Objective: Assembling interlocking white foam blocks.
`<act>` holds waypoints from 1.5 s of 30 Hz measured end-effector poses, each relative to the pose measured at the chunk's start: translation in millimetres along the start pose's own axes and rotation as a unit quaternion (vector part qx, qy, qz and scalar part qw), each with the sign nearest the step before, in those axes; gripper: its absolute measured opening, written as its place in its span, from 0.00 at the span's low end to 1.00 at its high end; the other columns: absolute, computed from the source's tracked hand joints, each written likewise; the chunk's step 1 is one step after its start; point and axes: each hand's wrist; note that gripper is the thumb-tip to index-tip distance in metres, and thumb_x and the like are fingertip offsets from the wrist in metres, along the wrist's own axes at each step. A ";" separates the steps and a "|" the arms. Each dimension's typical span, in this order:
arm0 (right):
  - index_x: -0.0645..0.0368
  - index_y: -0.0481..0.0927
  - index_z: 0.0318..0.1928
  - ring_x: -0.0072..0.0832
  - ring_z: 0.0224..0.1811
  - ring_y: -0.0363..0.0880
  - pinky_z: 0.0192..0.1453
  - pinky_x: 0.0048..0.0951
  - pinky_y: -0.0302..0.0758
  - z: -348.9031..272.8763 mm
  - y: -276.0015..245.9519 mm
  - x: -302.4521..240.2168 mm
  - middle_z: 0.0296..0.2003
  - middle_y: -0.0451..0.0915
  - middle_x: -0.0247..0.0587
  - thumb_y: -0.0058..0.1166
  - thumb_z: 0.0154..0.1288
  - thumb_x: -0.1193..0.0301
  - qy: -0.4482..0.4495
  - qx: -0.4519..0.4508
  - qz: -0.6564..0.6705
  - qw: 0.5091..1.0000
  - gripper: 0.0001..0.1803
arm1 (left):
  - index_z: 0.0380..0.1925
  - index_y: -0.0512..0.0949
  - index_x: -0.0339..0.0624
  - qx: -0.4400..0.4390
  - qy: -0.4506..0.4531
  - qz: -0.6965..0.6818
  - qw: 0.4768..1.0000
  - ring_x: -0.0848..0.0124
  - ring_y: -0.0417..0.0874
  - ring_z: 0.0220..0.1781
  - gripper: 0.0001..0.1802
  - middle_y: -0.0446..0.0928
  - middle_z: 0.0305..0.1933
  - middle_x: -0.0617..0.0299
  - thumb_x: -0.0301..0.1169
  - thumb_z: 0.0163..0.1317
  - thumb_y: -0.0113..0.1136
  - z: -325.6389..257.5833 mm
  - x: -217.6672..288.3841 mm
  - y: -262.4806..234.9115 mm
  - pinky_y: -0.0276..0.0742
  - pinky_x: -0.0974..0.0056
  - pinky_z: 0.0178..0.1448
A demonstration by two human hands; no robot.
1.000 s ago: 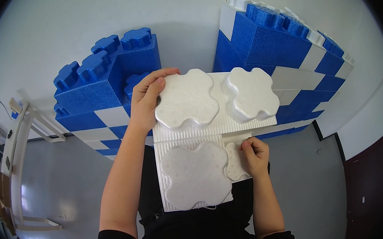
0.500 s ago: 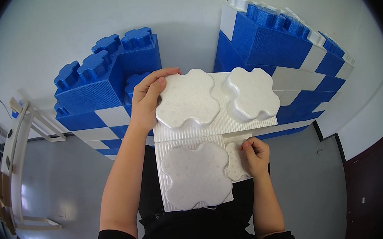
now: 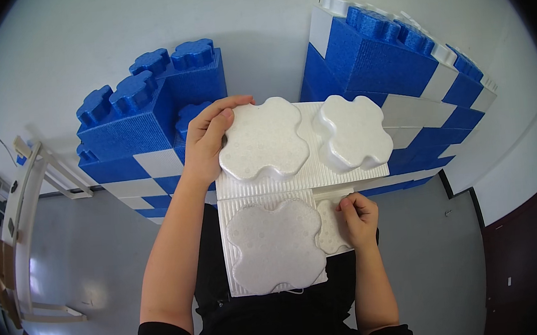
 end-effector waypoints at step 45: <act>0.63 0.68 0.77 0.54 0.54 0.75 0.59 0.52 0.72 23.9 24.9 -300.4 0.50 0.74 0.61 0.78 0.42 0.67 -0.282 -0.413 -0.425 0.755 0.57 | 0.55 0.90 0.40 0.028 -0.005 -0.019 0.999 0.79 0.78 0.37 0.16 0.86 0.41 0.64 0.30 0.78 0.55 -0.5 -10.9 1.9 0.75 0.71 0.42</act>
Point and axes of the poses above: each hand's wrist, its own z-axis towards the middle knuckle, its own y-axis out of the palm, x = y × z
